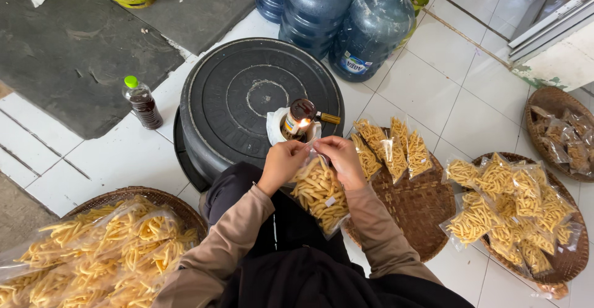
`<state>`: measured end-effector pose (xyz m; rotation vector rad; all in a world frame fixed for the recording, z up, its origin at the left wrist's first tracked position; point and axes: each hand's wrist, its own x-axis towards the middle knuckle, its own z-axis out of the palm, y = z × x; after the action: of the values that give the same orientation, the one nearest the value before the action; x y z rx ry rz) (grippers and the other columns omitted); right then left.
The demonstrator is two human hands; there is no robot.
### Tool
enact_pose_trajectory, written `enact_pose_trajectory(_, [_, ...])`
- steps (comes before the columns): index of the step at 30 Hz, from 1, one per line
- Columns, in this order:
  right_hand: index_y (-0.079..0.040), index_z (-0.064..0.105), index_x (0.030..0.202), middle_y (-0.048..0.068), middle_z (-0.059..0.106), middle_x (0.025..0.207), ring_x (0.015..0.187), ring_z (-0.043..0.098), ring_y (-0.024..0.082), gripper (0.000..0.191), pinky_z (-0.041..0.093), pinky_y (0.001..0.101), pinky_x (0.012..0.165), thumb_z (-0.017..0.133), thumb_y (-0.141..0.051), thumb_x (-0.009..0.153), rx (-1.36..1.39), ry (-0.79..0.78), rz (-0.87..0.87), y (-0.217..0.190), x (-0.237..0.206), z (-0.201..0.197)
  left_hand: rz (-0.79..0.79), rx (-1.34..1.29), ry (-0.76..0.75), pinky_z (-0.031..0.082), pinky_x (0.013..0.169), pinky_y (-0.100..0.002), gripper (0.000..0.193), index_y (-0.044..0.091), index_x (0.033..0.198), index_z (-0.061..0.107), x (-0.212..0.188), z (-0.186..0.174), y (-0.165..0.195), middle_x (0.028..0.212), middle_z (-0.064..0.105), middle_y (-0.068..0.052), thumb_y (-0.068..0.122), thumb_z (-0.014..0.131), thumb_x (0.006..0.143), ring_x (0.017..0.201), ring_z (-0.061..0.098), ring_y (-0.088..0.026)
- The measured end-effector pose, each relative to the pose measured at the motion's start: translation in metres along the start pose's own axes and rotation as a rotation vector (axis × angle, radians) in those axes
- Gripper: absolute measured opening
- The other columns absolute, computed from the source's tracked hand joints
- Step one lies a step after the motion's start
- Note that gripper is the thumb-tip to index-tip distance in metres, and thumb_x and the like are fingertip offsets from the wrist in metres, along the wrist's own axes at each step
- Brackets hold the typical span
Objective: The person sits on the floor and seals clear plastic bags filled with fried snack pieces by passing the open bag mouth over a small candle flame, melting the plastic closed. They take filled bags from woven trays around them, seal each one, and set the sealed bag back on the tray.
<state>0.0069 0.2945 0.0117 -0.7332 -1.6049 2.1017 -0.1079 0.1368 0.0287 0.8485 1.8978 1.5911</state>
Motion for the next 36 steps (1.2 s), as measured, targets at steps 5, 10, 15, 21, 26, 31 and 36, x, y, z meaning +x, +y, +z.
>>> enact_pose_trajectory(5, [0.0, 0.076, 0.097, 0.005, 0.079, 0.083, 0.067, 0.067, 0.007, 0.016, 0.041, 0.0197, 0.052, 0.071, -0.013, 0.09, -0.014, 0.015, 0.164, 0.002, 0.019, 0.004, -0.105, -0.131, -0.053, 0.051, 0.06, -0.026, 0.023, 0.001, 0.098, 0.08, 0.026, -0.007, -0.022, 0.075, 0.077, -0.004, 0.022, 0.074, 0.089, 0.064, 0.065, -0.006])
enact_pose_trajectory(10, [0.0, 0.075, 0.093, 0.005, 0.074, 0.079, 0.065, 0.065, 0.007, 0.01, 0.045, 0.0212, 0.054, 0.073, -0.01, 0.091, -0.069, 0.052, 0.086, 0.002, 0.031, 0.011, -0.201, -0.205, -0.062, 0.052, 0.059, -0.025, 0.023, 0.001, 0.096, 0.08, 0.04, -0.008, -0.027, 0.073, 0.076, -0.003, 0.022, 0.074, 0.088, 0.062, 0.066, -0.007])
enact_pose_trajectory(15, [0.0, 0.073, 0.091, 0.006, 0.074, 0.079, 0.066, 0.065, 0.009, 0.009, 0.046, 0.0212, 0.055, 0.073, -0.009, 0.09, -0.069, 0.097, 0.044, 0.003, 0.035, 0.018, -0.185, 0.015, -0.041, 0.049, 0.057, -0.029, 0.025, 0.003, 0.094, 0.081, 0.046, -0.01, -0.024, 0.067, 0.072, -0.007, 0.027, 0.075, 0.088, 0.059, 0.063, -0.01])
enact_pose_trajectory(21, [0.001, 0.072, 0.091, 0.005, 0.072, 0.078, 0.067, 0.066, 0.009, 0.009, 0.052, 0.0218, 0.058, 0.073, -0.008, 0.09, -0.089, 0.154, -0.007, 0.003, 0.033, 0.022, -0.2, 0.056, -0.039, 0.05, 0.056, -0.029, 0.025, 0.005, 0.094, 0.081, 0.052, -0.008, -0.026, 0.069, 0.074, -0.007, 0.028, 0.077, 0.086, 0.058, 0.064, -0.01])
enact_pose_trajectory(26, [0.001, 0.073, 0.092, 0.004, 0.072, 0.079, 0.068, 0.065, 0.007, 0.009, 0.05, 0.0212, 0.058, 0.073, -0.009, 0.091, -0.133, 0.155, -0.044, 0.005, 0.034, 0.021, -0.215, -0.028, -0.034, 0.051, 0.056, -0.026, 0.022, 0.003, 0.093, 0.081, 0.054, -0.006, -0.03, 0.071, 0.076, -0.004, 0.024, 0.077, 0.086, 0.06, 0.067, -0.008])
enact_pose_trajectory(31, [0.0, 0.073, 0.092, 0.003, 0.072, 0.079, 0.067, 0.064, 0.006, 0.009, 0.049, 0.0206, 0.057, 0.071, -0.009, 0.092, -0.15, 0.155, -0.056, 0.007, 0.035, 0.021, -0.226, -0.088, -0.048, 0.054, 0.057, -0.026, 0.021, 0.001, 0.092, 0.08, 0.055, -0.007, -0.029, 0.073, 0.077, -0.004, 0.021, 0.076, 0.087, 0.061, 0.07, -0.008])
enact_pose_trajectory(36, [-0.001, 0.072, 0.092, 0.003, 0.071, 0.078, 0.066, 0.064, 0.007, 0.009, 0.048, 0.0206, 0.055, 0.071, -0.009, 0.092, -0.137, 0.15, -0.041, 0.006, 0.036, 0.02, -0.249, -0.111, -0.049, 0.054, 0.057, -0.026, 0.023, -0.001, 0.09, 0.078, 0.056, -0.007, -0.027, 0.072, 0.076, -0.005, 0.022, 0.076, 0.089, 0.061, 0.07, -0.009])
